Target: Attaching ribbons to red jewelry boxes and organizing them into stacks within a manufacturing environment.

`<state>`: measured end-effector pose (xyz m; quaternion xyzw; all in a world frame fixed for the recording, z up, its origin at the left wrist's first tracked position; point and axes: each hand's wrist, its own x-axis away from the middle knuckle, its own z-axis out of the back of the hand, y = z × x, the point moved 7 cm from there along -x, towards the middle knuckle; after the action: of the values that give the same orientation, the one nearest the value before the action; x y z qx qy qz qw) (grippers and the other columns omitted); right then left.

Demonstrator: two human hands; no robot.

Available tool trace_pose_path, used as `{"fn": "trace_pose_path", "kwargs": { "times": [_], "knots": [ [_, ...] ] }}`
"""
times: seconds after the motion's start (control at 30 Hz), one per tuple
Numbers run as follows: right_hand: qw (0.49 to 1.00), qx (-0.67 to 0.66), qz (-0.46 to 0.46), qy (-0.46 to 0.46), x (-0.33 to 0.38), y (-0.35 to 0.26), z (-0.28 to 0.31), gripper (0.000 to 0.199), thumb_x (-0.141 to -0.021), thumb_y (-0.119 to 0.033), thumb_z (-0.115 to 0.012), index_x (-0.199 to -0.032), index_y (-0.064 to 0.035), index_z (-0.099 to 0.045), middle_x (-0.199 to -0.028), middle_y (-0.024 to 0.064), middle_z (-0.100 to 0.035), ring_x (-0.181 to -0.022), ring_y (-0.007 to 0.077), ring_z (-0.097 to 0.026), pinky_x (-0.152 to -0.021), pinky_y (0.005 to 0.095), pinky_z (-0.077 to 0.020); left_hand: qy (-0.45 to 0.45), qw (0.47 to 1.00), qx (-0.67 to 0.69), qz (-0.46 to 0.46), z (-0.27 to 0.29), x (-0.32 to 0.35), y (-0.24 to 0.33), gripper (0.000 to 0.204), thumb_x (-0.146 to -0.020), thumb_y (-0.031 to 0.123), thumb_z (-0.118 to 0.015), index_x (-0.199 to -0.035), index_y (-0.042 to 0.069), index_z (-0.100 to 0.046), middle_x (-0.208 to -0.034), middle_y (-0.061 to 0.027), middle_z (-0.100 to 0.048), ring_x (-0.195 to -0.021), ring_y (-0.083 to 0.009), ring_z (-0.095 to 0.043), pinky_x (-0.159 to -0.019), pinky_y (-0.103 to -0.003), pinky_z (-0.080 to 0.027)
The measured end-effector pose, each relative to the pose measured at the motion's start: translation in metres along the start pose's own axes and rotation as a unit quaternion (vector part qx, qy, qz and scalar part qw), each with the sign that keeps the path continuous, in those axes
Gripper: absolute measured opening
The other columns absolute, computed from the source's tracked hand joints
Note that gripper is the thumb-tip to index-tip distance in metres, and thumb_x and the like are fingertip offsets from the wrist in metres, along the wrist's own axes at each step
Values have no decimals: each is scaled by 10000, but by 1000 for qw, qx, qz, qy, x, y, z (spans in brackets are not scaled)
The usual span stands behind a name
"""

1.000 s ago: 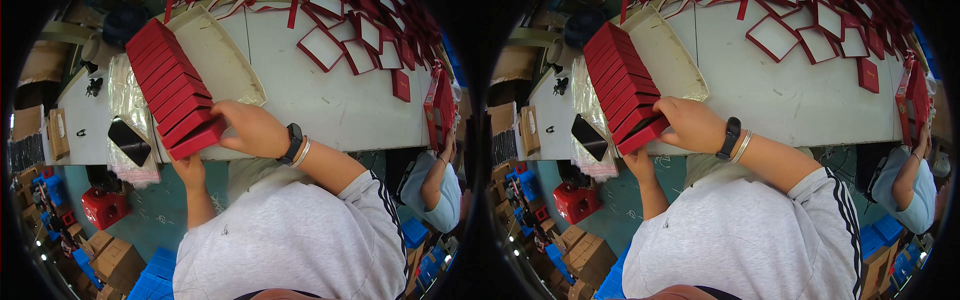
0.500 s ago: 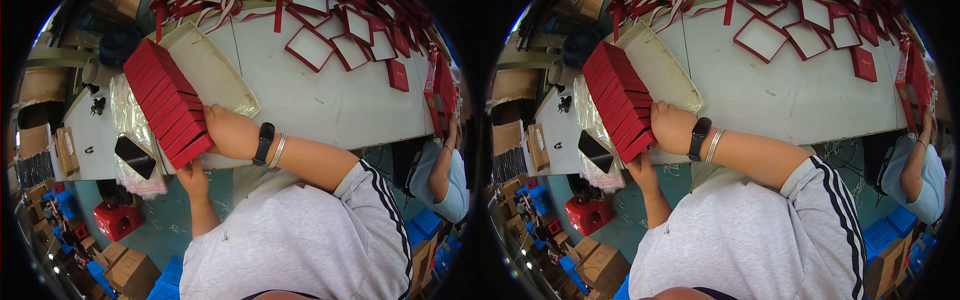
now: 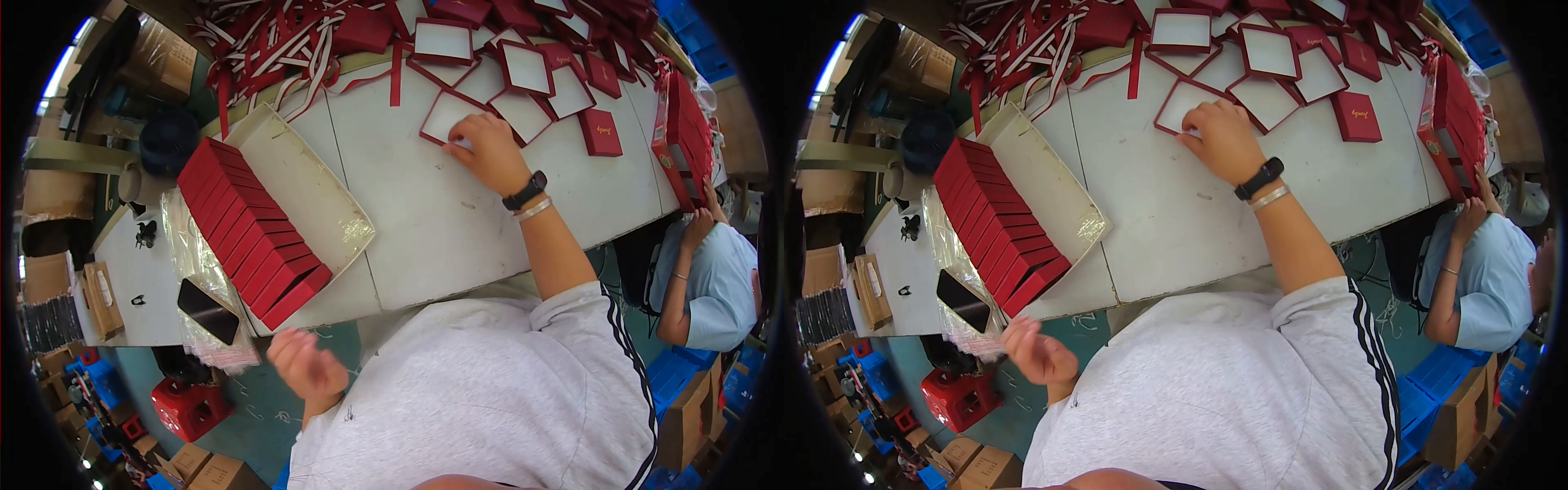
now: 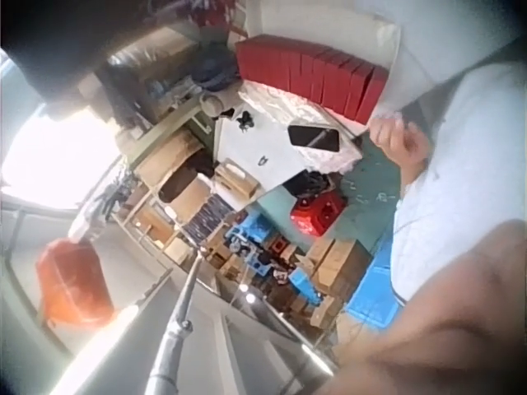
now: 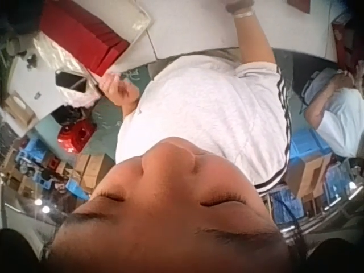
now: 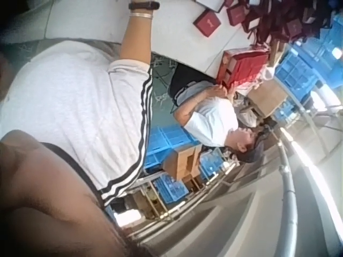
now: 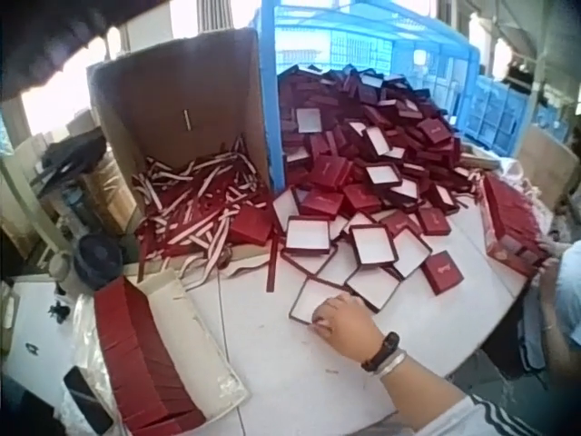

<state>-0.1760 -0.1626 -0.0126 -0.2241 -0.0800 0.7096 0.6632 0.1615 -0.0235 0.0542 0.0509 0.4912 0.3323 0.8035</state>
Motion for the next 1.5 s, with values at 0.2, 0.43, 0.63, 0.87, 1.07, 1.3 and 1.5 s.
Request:
{"fn": "trace_pose_path", "kwargs": {
  "times": [0.2,0.43,0.63,0.87,1.07,1.3,1.5],
  "knots": [
    [938,-343,47,-18,37,-27,25,121,-896,-123,-519,-976,-45,-565,-972,56,-599,-903,192,-545,-854,338,-401,-129,909,254,305,-117,-44,-16,403,-832,158,-582,-1183,-19,-493,-1143,-135,-534,-1060,-242,-498,-927,-358,-387],
    [397,-905,-117,-92,89,-45,18,374,-990,-247,-348,-1247,9,-441,-1191,108,-551,-1081,193,-540,-932,349,-430,-70,610,638,465,-172,-51,10,353,-930,274,-502,-1137,-12,-516,-1081,-80,-588,-1025,-154,-535,-930,-306,-384],
    [352,-916,-155,-114,105,-46,6,385,-983,-262,-379,-1250,9,-436,-1202,98,-547,-1085,189,-538,-938,346,-422,-102,567,688,441,-170,-42,11,197,-914,188,-514,-980,6,-553,-962,-59,-608,-891,-120,-552,-829,-279,-423],
    [604,-764,-83,-210,97,-46,26,311,-918,-189,-532,-1156,9,-510,-1071,70,-600,-991,133,-554,-882,291,-431,-112,501,706,488,-161,-28,10,362,-901,313,-503,-996,-32,-563,-998,-91,-615,-927,-168,-572,-850,-294,-429],
    [684,-657,-91,-305,79,-67,26,268,-922,-181,-515,-1113,3,-550,-976,53,-617,-910,102,-560,-820,240,-440,-166,311,829,435,-167,-15,19,489,-935,334,-412,-1185,-76,-503,-1164,-163,-574,-1025,-221,-568,-908,-346,-417],
    [681,-627,-108,-362,52,-84,19,347,-965,-234,-425,-1212,0,-486,-976,78,-623,-785,119,-604,-686,215,-482,-158,372,809,426,-169,-4,27,540,-917,368,-465,-1206,-89,-472,-1186,-154,-558,-1100,-227,-529,-962,-373,-378],
    [363,-885,-120,-264,48,-90,13,541,-983,-383,-309,-1326,35,-321,-1058,127,-615,-925,171,-613,-805,289,-497,-86,394,810,425,-174,-12,44,618,-818,322,-655,-1305,30,-411,-1280,-86,-496,-1171,-207,-474,-994,-377,-352]
  ]
}}
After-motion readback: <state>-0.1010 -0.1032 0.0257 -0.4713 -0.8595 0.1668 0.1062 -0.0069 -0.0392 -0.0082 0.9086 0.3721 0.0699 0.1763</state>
